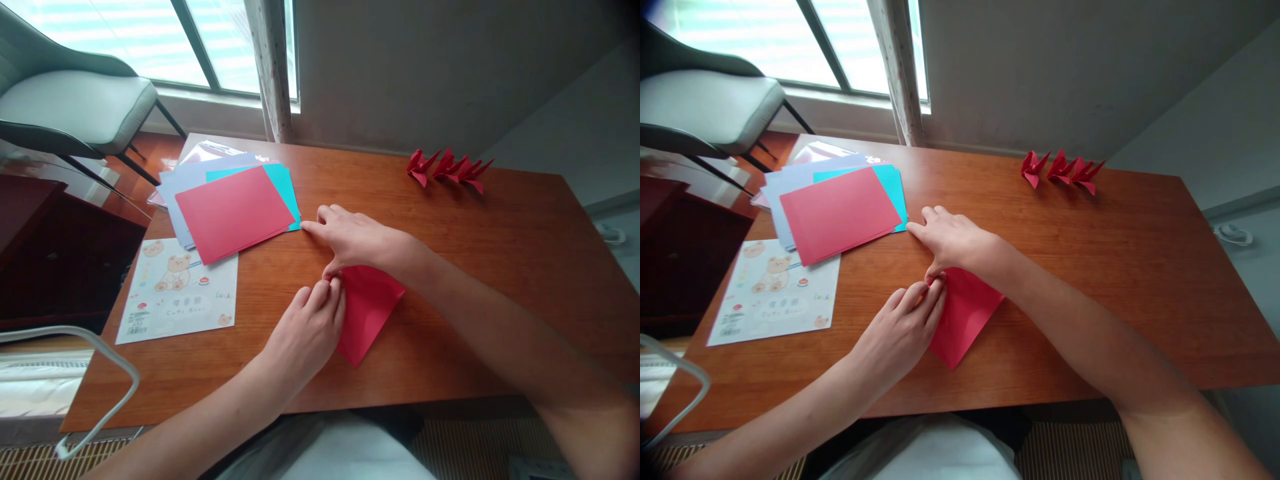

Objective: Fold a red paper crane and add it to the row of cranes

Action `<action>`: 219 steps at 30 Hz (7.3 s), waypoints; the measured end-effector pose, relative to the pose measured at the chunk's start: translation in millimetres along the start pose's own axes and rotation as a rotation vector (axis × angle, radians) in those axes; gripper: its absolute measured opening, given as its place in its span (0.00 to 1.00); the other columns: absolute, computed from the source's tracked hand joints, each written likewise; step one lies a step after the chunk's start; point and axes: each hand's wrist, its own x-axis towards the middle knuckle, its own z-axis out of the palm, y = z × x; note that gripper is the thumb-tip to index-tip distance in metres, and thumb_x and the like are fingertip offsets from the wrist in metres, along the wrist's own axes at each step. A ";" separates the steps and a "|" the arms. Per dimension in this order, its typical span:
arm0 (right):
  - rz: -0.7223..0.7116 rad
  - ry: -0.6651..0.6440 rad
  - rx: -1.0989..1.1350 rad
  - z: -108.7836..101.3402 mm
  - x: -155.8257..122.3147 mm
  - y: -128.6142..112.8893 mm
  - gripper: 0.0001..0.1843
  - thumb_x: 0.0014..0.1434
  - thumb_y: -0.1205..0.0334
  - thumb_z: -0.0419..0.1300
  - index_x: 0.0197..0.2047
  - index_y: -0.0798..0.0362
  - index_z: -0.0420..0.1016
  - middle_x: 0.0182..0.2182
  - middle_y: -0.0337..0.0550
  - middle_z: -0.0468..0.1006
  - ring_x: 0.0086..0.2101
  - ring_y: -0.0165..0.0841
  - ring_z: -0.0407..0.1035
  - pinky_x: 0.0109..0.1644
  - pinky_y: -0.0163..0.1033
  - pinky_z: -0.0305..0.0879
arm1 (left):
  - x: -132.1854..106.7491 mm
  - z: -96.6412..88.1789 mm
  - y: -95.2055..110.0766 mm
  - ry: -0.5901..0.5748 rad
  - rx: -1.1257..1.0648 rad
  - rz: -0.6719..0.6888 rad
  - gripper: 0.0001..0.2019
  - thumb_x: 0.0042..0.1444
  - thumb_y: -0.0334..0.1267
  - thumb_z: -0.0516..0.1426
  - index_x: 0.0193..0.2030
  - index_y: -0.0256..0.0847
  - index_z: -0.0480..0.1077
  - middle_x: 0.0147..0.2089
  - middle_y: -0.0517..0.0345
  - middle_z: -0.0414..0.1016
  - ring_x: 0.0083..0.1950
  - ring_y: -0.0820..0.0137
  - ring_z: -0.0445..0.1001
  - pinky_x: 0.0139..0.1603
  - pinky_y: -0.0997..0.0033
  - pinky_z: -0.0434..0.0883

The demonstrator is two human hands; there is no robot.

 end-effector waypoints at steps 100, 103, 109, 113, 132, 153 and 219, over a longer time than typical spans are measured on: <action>-0.028 0.369 0.668 48.2 -80.7 30.5 0.11 0.67 0.55 0.59 0.48 0.48 0.79 0.49 0.45 0.80 0.51 0.38 0.71 0.58 0.46 0.66 | 4.3 7.0 -36.3 0.374 -1.015 -0.452 0.13 0.65 0.30 0.52 0.49 0.39 0.76 0.45 0.53 0.84 0.45 0.67 0.82 0.49 0.68 0.76; 0.080 0.384 0.762 57.1 -87.6 23.6 0.12 0.62 0.53 0.64 0.47 0.48 0.79 0.44 0.42 0.82 0.43 0.37 0.75 0.49 0.43 0.70 | 7.6 9.0 -40.6 0.403 -1.169 -0.561 0.12 0.64 0.33 0.54 0.50 0.38 0.76 0.46 0.52 0.83 0.46 0.66 0.81 0.47 0.69 0.76; 0.373 0.470 1.066 81.0 -92.6 20.6 0.11 0.58 0.52 0.64 0.39 0.50 0.81 0.34 0.41 0.83 0.33 0.36 0.75 0.36 0.40 0.70 | 11.1 21.8 -44.2 0.407 -1.112 -0.607 0.25 0.64 0.32 0.53 0.68 0.41 0.60 0.40 0.55 0.81 0.35 0.70 0.78 0.36 0.71 0.75; 0.470 0.547 0.934 86.7 -97.7 18.9 0.08 0.57 0.54 0.64 0.36 0.49 0.80 0.32 0.41 0.83 0.31 0.36 0.74 0.36 0.41 0.69 | 8.1 21.0 -41.1 0.517 -0.609 -0.545 0.26 0.62 0.32 0.55 0.67 0.41 0.58 0.61 0.41 0.70 0.57 0.60 0.74 0.54 0.56 0.74; 0.386 0.691 0.470 97.6 -115.7 -7.5 0.03 0.62 0.61 0.63 0.35 0.47 0.73 0.32 0.41 0.81 0.33 0.39 0.75 0.38 0.45 0.71 | 1.6 15.1 -24.7 0.132 -0.087 -0.136 0.18 0.66 0.32 0.52 0.61 0.36 0.70 0.65 0.45 0.72 0.51 0.57 0.71 0.46 0.58 0.72; -0.283 0.765 -0.015 113.3 -118.9 -19.1 0.18 0.64 0.78 0.57 0.57 0.63 0.75 0.55 0.57 0.79 0.58 0.47 0.73 0.57 0.51 0.76 | 4.6 2.7 -36.8 -0.027 0.005 -0.129 0.24 0.71 0.44 0.49 0.65 0.29 0.68 0.70 0.41 0.66 0.52 0.56 0.72 0.47 0.59 0.72; -0.419 0.717 0.024 113.8 -114.4 -7.2 0.14 0.66 0.72 0.59 0.53 0.56 0.79 0.54 0.53 0.81 0.59 0.43 0.72 0.56 0.49 0.75 | -7.7 -5.6 -16.1 -0.007 -0.093 -0.180 0.29 0.69 0.52 0.48 0.71 0.37 0.61 0.75 0.43 0.57 0.63 0.52 0.63 0.54 0.55 0.66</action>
